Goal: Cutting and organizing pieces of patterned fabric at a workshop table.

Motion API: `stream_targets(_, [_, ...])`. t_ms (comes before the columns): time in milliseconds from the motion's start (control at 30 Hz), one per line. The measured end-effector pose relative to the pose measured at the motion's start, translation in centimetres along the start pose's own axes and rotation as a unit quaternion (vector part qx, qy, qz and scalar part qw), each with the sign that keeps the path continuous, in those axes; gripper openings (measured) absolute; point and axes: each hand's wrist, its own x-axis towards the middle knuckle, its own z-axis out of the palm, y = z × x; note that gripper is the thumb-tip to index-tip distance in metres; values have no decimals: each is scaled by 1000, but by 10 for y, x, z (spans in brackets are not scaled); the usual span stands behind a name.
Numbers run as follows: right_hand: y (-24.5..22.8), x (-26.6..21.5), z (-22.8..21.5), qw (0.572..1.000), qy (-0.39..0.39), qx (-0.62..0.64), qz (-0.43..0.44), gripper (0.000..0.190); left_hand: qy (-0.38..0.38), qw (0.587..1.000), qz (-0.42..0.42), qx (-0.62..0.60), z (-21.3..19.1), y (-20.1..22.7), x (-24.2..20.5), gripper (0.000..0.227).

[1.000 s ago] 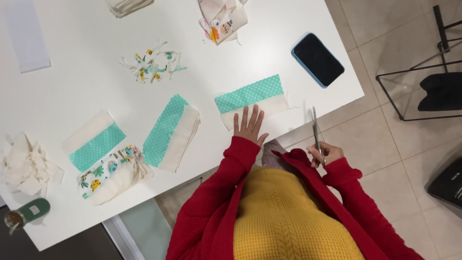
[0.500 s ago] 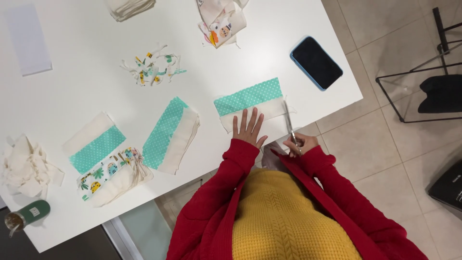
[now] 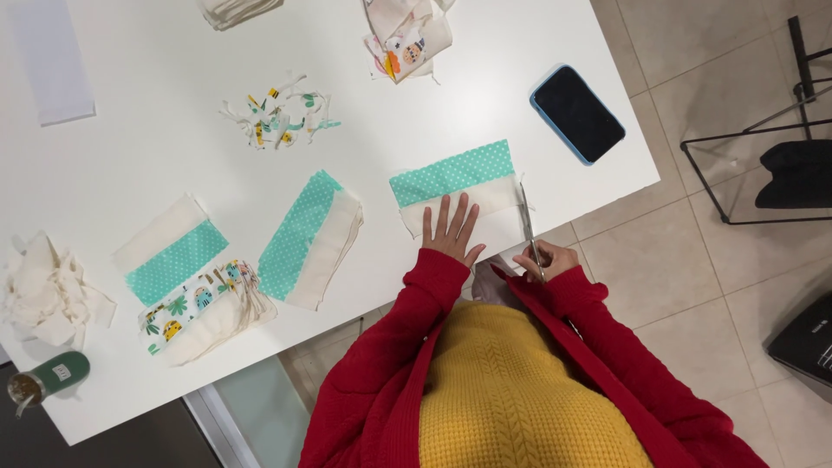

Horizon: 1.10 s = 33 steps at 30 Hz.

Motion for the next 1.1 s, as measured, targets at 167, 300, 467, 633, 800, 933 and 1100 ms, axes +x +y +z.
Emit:
stream_targets(167, [8, 1, 5, 999, 2, -32, -6, 33, -11, 1000, -4, -7, -9, -1, 1, 81])
stream_targets(300, [5, 4, 6, 1000, 16, -21, 1, 33, -2, 1000, 0, -9, -7, 0, -1, 81])
stream_targets(467, [1, 5, 3, 1000, 11, -17, 14, 33, -3, 1000, 0, -22, -9, -1, 0, 82])
stream_targets(633, [2, 5, 0, 999, 10, -32, 12, 35, 0, 1000, 1, -23, -8, -2, 0, 82])
stream_targets(800, [10, 7, 0, 998, 17, -52, 0, 34, -2, 999, -1, -37, -6, -2, 0, 82])
stream_targets(933, [8, 2, 1, 998, 24, -50, -6, 33, -15, 999, -1, -38, -9, -2, 0, 82])
stream_targets(1100, [9, 2, 4, 999, 34, -19, 20, 30, -8, 999, -3, -43, -8, -2, 0, 83])
